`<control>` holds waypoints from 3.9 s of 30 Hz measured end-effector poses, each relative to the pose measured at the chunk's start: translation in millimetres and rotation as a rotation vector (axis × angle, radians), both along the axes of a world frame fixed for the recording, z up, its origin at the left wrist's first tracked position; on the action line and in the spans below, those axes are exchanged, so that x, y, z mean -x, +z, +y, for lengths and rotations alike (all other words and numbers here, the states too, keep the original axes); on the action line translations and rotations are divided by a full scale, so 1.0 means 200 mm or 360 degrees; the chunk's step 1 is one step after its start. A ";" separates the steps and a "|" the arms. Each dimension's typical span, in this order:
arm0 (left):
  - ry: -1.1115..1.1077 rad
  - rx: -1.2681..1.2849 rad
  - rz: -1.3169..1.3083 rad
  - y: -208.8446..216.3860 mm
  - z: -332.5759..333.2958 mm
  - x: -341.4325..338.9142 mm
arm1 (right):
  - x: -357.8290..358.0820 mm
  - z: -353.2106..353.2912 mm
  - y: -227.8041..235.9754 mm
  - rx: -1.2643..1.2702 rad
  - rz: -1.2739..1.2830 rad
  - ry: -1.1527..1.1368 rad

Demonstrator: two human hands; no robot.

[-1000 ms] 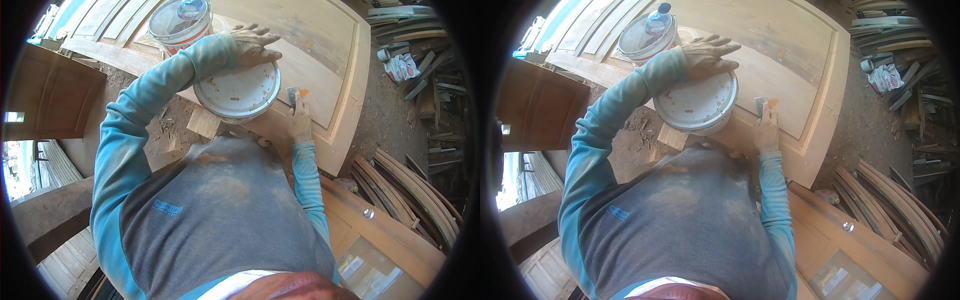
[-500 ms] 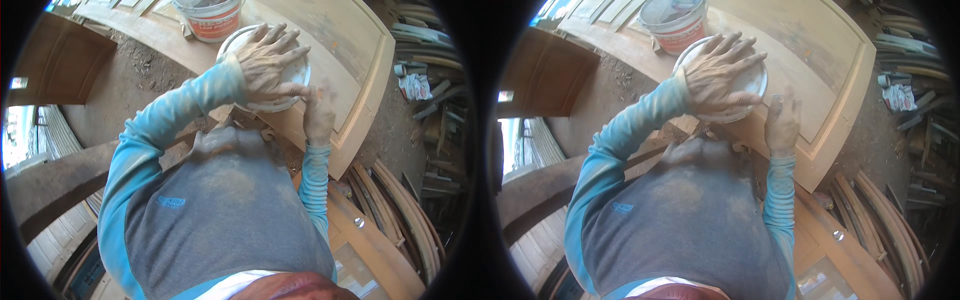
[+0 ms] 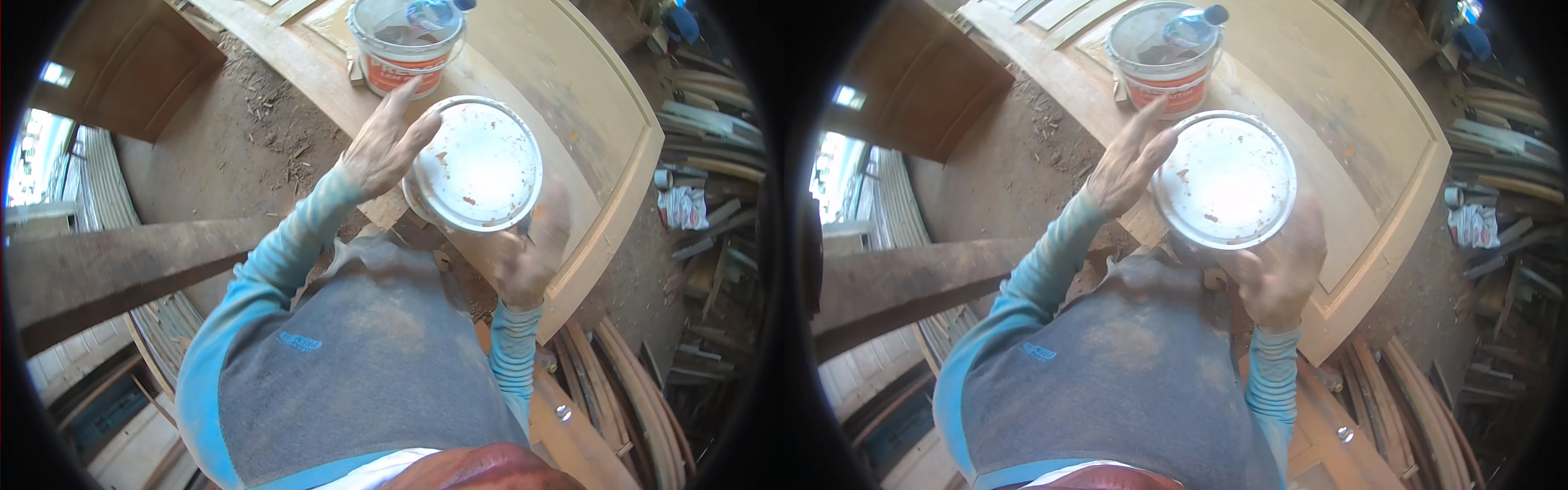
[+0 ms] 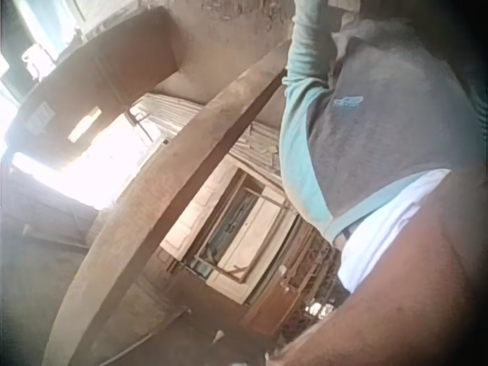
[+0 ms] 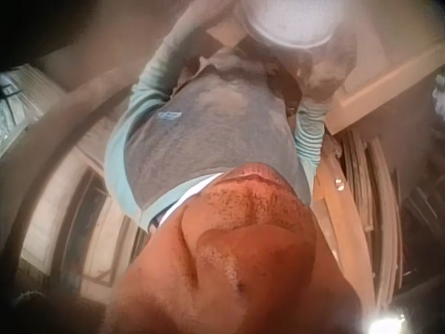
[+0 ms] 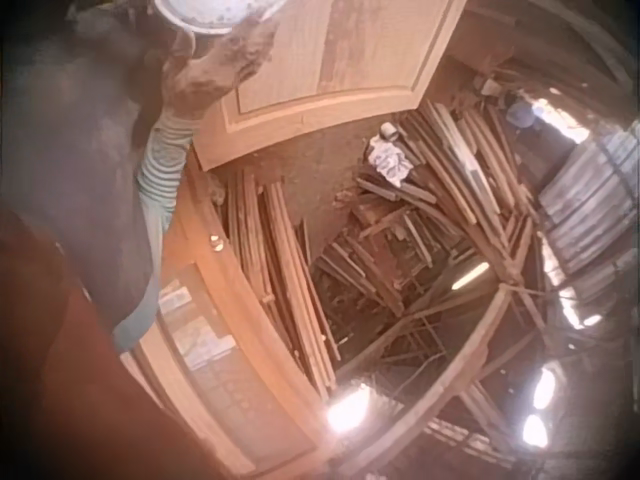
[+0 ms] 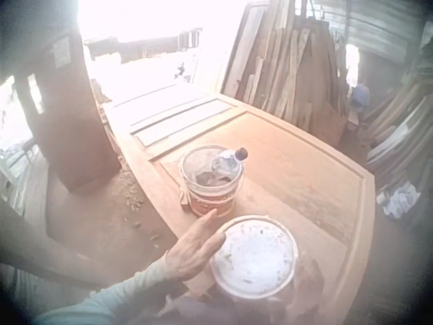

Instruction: The person applies wood putty to the surface of a wooden door using a scraper, scoops more putty from a bucket, and then sweeps the door with a broom.

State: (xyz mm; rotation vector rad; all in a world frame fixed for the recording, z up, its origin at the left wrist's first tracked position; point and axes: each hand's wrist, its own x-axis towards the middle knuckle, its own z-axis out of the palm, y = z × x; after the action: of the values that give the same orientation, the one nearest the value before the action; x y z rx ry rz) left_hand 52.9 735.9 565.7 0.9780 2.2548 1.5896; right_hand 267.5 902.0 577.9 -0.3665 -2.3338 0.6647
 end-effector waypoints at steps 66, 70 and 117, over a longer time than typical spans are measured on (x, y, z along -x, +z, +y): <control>0.0522 -0.0312 -0.1082 -0.04 -0.19 -0.32 | 1.45 0.84 0.00 0.1157 -0.0747 0.0433; 0.0379 -0.0930 -0.1632 -0.12 -0.29 -0.21 | 1.09 1.10 0.15 0.1129 -0.0518 0.0027; 0.0125 -0.1120 -0.0726 0.37 -0.83 2.10 | 0.15 0.12 -0.81 0.0045 -0.0834 -0.1571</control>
State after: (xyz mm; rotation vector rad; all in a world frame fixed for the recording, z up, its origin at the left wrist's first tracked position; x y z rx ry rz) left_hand -366.4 570.4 640.2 0.5538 1.4601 2.4130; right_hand 237.6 925.1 415.6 -1.7123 -2.1852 0.0999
